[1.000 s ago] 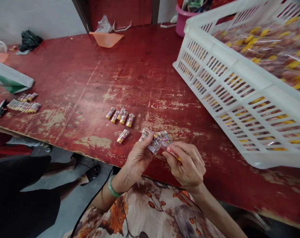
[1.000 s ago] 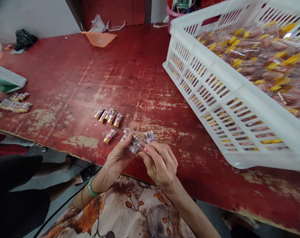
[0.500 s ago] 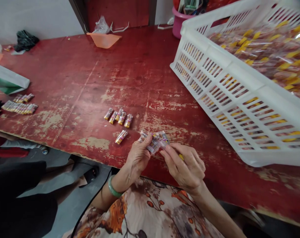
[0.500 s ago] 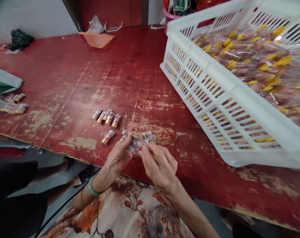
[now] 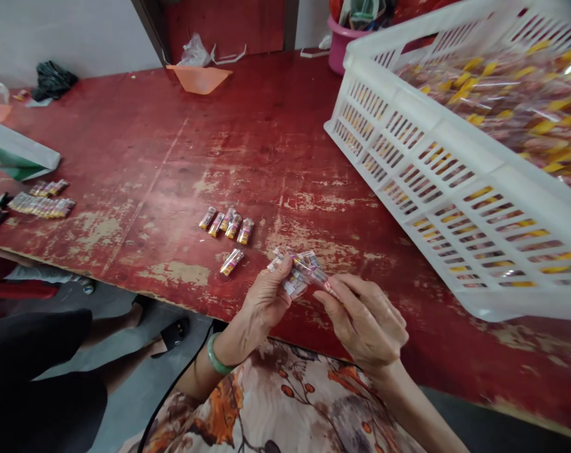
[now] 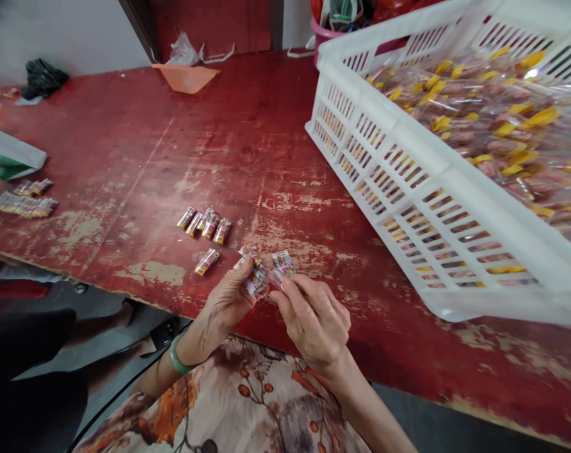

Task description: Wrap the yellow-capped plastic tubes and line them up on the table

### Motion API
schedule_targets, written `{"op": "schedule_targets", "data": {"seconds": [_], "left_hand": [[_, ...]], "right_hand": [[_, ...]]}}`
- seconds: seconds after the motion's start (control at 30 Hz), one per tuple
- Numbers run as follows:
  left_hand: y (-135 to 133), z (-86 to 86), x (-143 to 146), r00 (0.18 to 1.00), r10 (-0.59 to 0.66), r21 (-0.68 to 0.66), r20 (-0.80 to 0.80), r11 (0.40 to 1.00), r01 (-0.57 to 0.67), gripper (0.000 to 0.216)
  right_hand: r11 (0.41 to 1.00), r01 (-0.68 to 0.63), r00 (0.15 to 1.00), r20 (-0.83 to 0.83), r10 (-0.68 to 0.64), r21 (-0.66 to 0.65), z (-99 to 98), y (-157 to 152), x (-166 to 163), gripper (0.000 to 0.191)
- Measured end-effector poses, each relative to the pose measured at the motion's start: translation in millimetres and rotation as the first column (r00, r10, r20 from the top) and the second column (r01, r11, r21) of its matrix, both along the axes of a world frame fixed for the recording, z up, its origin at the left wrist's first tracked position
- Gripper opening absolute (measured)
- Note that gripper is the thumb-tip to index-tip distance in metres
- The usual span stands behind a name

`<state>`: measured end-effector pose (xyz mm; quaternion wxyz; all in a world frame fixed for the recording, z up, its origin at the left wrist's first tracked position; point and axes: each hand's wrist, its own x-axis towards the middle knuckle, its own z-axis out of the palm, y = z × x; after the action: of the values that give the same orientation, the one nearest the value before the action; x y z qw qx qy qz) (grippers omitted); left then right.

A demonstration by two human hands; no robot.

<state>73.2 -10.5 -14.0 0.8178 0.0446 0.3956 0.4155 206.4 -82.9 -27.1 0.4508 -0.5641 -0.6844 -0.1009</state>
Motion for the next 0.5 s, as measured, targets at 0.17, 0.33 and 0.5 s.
{"op": "schedule_targets", "data": {"seconds": [0.17,0.33,0.5], "left_hand": [[-0.5,7.2,-0.9,0.998,0.060,-0.002,-0.031,0.998,-0.060,0.024],[-2.2,7.4,-3.1,0.998,0.059,0.021,-0.019,0.998,-0.059,0.027],[-5.9,6.1,-4.9,0.997,0.073,0.094,-0.033,0.993,-0.070,0.028]], "right_hand": [[0.998,0.031,0.989,0.145,-0.038,0.055,-3.9,-1.6,-1.3,0.057],[0.996,-0.001,0.970,0.244,-0.020,0.086,-3.4,0.1,-2.5,0.057],[0.996,-0.084,0.975,0.203,0.088,-0.027,-13.2,-11.3,2.6,0.046]]}}
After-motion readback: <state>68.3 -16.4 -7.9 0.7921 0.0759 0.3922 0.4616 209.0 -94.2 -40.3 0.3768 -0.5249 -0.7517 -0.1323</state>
